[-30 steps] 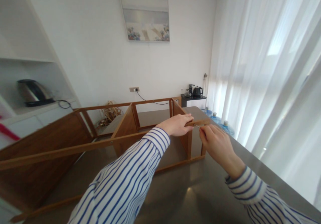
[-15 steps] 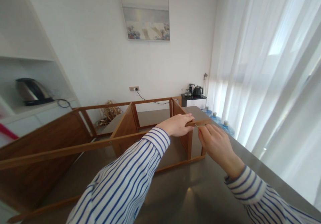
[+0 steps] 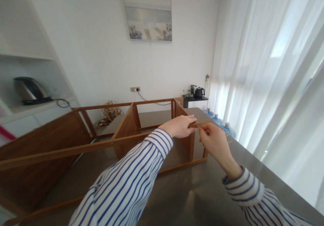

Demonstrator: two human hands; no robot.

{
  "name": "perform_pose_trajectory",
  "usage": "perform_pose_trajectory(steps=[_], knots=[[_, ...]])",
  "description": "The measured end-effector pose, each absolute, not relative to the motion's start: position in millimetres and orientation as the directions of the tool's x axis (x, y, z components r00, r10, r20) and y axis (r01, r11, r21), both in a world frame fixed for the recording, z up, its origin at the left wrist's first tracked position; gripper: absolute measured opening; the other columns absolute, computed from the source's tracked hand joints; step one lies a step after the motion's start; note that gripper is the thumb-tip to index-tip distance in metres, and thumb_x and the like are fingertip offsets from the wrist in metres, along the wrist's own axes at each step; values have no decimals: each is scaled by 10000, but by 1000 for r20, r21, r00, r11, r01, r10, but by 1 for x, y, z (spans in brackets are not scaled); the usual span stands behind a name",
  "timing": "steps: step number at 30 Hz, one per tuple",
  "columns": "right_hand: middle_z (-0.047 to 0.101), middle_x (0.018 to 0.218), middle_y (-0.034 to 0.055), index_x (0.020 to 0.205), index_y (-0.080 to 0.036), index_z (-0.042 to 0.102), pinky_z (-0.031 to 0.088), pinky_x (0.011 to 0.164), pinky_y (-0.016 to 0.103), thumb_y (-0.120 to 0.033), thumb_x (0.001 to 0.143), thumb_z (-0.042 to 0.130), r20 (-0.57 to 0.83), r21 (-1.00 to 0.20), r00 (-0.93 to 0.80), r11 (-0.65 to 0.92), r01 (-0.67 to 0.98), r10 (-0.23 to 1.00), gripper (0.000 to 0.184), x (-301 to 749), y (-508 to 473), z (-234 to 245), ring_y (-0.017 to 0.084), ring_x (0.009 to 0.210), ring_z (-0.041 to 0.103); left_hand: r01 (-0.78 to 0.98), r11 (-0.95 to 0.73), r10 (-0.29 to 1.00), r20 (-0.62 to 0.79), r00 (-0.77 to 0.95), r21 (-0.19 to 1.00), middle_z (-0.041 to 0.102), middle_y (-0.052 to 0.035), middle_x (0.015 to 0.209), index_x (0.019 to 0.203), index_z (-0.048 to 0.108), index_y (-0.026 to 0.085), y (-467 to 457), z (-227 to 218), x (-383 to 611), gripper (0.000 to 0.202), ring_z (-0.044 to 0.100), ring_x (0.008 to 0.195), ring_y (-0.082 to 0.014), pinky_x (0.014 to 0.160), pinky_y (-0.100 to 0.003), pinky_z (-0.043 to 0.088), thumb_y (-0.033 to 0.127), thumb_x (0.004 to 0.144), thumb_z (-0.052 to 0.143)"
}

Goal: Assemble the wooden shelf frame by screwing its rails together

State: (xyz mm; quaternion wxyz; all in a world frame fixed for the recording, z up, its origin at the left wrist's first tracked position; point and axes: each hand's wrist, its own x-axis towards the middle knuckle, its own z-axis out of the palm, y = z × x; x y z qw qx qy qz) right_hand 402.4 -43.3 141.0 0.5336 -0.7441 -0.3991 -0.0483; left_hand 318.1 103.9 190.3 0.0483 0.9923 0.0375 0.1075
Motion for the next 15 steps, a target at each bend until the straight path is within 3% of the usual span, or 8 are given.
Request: perform_pose_trajectory(steps=[5,8,15], knots=[[615,534,-20,933,-182,551,422,426,250,-327,804,498,409,-871,700,23,491,586,201,405,-37,132,146,418,560,60,-994,78,214,974,89,353,-99,1476,1338,451,174,106,189,319,536,395,1324,-217,1111,-306,283,453,880,443],[619,547,-18,953,-174,541,443,436,244,-380,816,523,398,-895,685,94,436,610,248,404,-36,129,136,437,569,55,-995,71,215,974,82,354,-105,1474,1335,454,168,105,189,319,526,396,1323,-210,1108,-295,287,441,886,437],[714,827,85,978,-158,592,542,656,306,-436,836,554,411,-892,567,187,410,714,315,406,-47,130,192,756,684,49,-996,65,224,972,75,374,-110,1461,1315,472,162,103,192,318,500,397,1323,-208,1105,-290,288,420,887,443]])
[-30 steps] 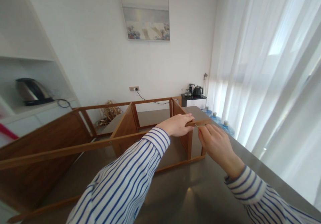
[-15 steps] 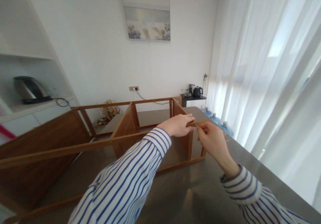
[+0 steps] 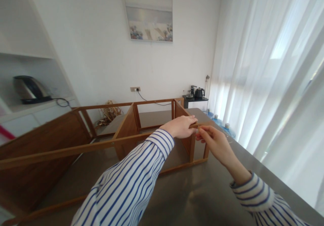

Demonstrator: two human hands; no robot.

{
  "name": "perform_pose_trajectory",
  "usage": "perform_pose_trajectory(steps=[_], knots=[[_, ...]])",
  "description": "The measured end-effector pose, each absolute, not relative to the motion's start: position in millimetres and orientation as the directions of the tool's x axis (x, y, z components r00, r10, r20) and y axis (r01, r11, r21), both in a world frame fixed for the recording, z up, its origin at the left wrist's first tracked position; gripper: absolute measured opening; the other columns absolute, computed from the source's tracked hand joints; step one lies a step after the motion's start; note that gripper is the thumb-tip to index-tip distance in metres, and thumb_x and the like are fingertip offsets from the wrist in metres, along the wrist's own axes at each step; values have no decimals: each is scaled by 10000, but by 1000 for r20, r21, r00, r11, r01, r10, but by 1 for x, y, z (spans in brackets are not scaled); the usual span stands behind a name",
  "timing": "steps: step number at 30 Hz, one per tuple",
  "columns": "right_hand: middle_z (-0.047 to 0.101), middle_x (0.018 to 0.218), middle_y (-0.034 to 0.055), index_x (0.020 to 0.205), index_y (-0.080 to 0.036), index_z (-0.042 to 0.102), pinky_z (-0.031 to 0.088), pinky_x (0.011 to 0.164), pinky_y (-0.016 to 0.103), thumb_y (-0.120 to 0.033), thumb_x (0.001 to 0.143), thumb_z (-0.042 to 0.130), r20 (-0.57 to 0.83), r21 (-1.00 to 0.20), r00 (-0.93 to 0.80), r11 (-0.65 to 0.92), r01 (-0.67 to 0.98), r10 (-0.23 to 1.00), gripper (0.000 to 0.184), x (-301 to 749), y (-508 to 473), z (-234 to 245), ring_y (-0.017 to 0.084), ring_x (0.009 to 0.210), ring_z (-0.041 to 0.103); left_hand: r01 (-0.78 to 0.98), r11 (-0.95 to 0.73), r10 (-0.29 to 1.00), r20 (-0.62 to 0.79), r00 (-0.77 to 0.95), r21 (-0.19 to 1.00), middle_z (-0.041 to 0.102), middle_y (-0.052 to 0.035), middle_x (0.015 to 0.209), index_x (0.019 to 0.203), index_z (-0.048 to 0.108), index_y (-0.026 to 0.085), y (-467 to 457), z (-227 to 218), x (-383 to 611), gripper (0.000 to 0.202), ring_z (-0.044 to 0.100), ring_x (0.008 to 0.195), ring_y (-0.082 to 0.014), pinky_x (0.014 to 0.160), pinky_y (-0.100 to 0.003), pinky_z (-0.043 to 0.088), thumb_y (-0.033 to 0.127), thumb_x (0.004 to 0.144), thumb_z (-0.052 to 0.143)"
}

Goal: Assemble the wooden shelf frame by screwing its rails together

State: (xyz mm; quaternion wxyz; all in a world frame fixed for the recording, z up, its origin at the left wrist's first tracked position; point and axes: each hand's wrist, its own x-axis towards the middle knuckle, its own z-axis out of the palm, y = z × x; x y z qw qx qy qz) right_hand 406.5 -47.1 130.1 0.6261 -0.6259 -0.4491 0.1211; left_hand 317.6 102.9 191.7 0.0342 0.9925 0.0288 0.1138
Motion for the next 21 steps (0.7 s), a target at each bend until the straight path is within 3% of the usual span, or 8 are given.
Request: perform_pose_trajectory(steps=[4,7,11,15,18,21], knots=[[665,1133,93,1188,-212,518,521,860,357,-378,882,515,452,-858,372,281,430,810,347,414,-60,128,206,1071,616,48,-996,64,228,972,75,383,-109,1457,1314,472,165,102,192,317,498,415,1311,-206,1096,-283,296,419,886,453],[611,1237,84,1283,-248,457,486,938,383,-354,908,481,450,-828,242,300,473,860,391,421,-67,129,196,1141,572,53,-995,70,221,973,82,373,-112,1463,1329,457,159,101,192,317,517,406,1317,-210,1097,-282,294,425,886,449],[624,1212,81,1270,-254,500,499,920,392,-379,906,485,468,-727,185,257,637,864,385,433,-69,132,212,1093,598,60,-994,78,210,975,92,365,-112,1468,1323,464,165,102,192,317,514,403,1319,-216,1103,-296,289,434,885,443],[670,1068,73,1136,-249,614,543,788,348,-406,863,556,588,-500,171,190,845,790,321,445,-71,134,212,927,643,62,-993,82,204,976,103,357,-97,1475,1331,454,182,103,192,317,525,400,1321,-214,1111,-304,280,448,879,444],[668,1049,74,1041,-241,658,520,824,340,-380,875,549,679,-331,53,241,913,732,243,449,-74,137,207,944,629,71,-991,92,195,976,110,348,-86,1483,1334,451,192,104,193,317,535,401,1320,-212,1109,-296,279,462,873,445],[673,1029,73,1032,-242,661,501,851,349,-353,899,515,697,-237,-25,264,935,716,227,447,-76,140,206,961,620,70,-992,91,203,975,110,353,-90,1480,1330,455,188,103,192,317,534,404,1318,-211,1107,-286,278,460,871,449]])
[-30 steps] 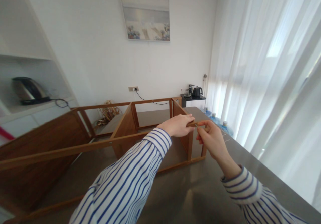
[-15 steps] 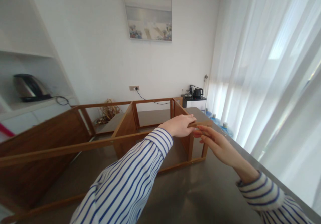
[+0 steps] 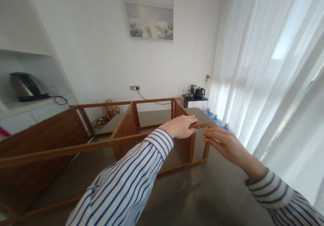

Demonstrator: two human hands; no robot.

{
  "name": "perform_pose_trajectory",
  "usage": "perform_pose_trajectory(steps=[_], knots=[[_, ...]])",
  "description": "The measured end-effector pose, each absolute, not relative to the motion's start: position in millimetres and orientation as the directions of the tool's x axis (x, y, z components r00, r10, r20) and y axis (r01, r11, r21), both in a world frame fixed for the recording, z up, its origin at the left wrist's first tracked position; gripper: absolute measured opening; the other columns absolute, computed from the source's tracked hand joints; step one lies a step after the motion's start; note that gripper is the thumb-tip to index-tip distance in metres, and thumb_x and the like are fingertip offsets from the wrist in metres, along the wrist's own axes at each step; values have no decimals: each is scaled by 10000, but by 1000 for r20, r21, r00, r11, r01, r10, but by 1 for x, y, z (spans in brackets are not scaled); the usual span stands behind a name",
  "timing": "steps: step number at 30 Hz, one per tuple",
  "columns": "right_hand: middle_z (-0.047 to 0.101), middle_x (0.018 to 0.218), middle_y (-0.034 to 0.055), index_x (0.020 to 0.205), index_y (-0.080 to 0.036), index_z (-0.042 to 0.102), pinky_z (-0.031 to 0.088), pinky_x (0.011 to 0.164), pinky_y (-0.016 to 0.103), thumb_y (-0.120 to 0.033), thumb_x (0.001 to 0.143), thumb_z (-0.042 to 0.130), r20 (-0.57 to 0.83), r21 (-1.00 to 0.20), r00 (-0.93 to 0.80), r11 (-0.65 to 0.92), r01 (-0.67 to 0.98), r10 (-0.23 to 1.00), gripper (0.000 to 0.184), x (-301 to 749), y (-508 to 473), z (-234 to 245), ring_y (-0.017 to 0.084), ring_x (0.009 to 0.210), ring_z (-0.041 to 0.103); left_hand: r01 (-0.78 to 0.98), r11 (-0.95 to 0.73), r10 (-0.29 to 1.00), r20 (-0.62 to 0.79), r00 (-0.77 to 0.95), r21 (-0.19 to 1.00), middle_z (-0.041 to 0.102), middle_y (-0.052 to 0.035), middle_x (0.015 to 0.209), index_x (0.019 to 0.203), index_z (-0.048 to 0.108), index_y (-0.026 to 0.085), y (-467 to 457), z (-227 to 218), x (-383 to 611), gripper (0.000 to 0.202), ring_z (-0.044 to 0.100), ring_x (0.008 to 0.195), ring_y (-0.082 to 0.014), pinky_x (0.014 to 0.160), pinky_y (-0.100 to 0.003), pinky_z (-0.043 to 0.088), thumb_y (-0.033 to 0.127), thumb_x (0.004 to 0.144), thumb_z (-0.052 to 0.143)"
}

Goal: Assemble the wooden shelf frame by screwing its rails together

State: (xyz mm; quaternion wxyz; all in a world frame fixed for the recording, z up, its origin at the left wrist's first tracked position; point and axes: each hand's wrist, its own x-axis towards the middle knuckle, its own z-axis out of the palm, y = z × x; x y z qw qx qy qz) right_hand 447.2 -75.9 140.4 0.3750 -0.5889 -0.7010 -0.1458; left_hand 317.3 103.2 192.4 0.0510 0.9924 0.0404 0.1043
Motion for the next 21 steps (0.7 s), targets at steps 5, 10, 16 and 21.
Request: perform_pose_trajectory(steps=[5,10,16,21], knots=[[681,1003,73,979,-236,660,494,833,353,-348,910,490,706,-236,-4,241,941,708,215,443,-70,141,202,921,626,64,-992,87,209,974,113,364,-83,1474,1316,466,199,103,191,318,504,401,1320,-212,1106,-299,285,443,876,457],[694,935,60,928,-229,655,497,764,314,-338,909,481,745,-316,116,195,928,657,206,434,-67,134,190,860,640,58,-992,81,212,974,111,353,-87,1479,1328,456,192,105,189,319,522,401,1320,-215,1110,-296,279,461,880,446],[721,831,46,870,-212,671,492,682,305,-413,883,510,689,-580,434,82,811,581,258,417,-65,126,199,757,662,63,-991,86,207,975,115,351,-85,1480,1325,463,193,105,191,319,524,401,1320,-220,1111,-303,279,466,878,450],[730,843,75,868,-189,687,509,712,342,-491,852,530,581,-784,629,148,602,517,341,406,-58,116,233,803,673,60,-991,83,203,976,120,353,-101,1474,1324,472,179,103,193,317,525,406,1317,-221,1110,-302,279,462,882,452]])
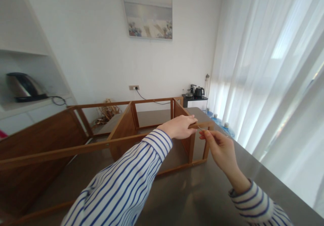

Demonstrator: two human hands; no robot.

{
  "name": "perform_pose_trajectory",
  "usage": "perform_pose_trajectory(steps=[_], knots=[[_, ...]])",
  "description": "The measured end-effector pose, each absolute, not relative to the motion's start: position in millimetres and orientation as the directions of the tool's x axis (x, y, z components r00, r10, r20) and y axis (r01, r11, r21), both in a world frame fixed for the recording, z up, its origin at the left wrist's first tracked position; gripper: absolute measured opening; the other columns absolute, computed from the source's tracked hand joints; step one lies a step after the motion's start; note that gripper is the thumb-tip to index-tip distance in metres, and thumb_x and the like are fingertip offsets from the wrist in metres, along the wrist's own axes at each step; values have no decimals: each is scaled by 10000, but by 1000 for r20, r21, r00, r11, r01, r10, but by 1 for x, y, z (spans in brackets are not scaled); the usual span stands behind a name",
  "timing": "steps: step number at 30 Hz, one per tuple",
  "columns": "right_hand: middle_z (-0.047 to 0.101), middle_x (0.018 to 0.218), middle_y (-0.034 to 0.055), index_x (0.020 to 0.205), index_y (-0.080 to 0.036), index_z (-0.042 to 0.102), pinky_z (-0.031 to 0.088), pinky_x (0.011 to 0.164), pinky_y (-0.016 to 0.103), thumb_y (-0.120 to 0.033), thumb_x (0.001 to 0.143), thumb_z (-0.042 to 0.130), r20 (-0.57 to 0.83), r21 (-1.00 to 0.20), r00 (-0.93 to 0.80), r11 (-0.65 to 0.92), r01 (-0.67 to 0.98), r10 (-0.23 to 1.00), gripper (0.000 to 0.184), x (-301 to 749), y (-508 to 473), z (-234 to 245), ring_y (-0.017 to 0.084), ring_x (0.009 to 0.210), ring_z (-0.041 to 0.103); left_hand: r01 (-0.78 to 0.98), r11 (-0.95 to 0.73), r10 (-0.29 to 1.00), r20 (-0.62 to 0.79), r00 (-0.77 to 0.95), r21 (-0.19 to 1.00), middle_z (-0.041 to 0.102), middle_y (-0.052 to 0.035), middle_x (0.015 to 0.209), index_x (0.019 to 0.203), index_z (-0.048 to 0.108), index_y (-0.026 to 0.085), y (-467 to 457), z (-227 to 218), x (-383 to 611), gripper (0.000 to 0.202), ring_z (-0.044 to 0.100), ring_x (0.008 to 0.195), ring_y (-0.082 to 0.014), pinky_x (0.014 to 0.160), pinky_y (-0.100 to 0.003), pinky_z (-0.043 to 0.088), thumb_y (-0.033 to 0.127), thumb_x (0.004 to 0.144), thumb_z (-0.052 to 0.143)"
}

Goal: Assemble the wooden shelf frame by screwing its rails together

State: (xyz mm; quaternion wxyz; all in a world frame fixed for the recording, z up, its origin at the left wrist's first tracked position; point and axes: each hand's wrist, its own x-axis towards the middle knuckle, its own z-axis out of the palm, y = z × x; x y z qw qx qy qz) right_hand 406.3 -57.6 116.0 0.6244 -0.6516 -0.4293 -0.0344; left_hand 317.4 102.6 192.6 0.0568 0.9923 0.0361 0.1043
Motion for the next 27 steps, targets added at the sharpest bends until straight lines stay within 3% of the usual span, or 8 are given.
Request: perform_pose_trajectory(steps=[7,11,14,17,22,24,27], knots=[[728,837,92,885,-168,674,520,737,358,-502,844,537,507,-858,801,276,434,318,363,383,-40,103,219,765,676,69,-991,92,201,975,118,360,-111,1464,1327,474,162,102,195,316,534,402,1318,-223,1112,-293,276,454,881,460],[719,795,94,878,-164,656,510,725,345,-502,877,473,538,-842,795,220,493,280,385,379,-35,101,215,753,665,83,-991,104,207,973,110,360,-101,1465,1327,476,167,104,192,318,527,405,1317,-221,1111,-303,282,441,877,467],[708,775,79,852,-185,629,485,660,316,-499,891,441,593,-795,735,97,599,329,368,388,-40,103,210,725,656,82,-992,102,214,971,101,371,-102,1459,1324,478,168,106,191,319,519,405,1317,-211,1112,-298,279,434,878,468],[679,732,59,819,-204,583,425,592,292,-435,923,393,672,-633,602,-87,769,432,317,398,-49,111,198,671,635,78,-993,97,221,971,93,388,-97,1453,1317,484,180,105,190,318,511,417,1309,-208,1109,-300,286,438,876,470],[624,665,51,729,-213,501,317,534,290,-317,928,367,699,-221,375,-315,923,609,262,405,-61,134,198,617,604,70,-994,86,233,969,78,402,-101,1446,1294,500,189,104,191,317,482,429,1301,-217,1097,-316,310,437,882,463],[629,654,56,708,-215,486,279,510,295,-295,923,362,662,-150,356,-349,925,659,260,406,-62,141,199,587,600,69,-995,85,233,969,73,401,-100,1447,1290,502,190,104,191,317,473,423,1305,-217,1100,-318,304,434,888,453],[630,626,56,687,-220,469,250,492,300,-295,922,353,616,-148,368,-357,922,696,273,408,-62,146,201,555,595,73,-995,87,228,970,70,389,-99,1454,1303,489,187,103,191,318,480,419,1308,-219,1106,-318,296,434,894,440]])
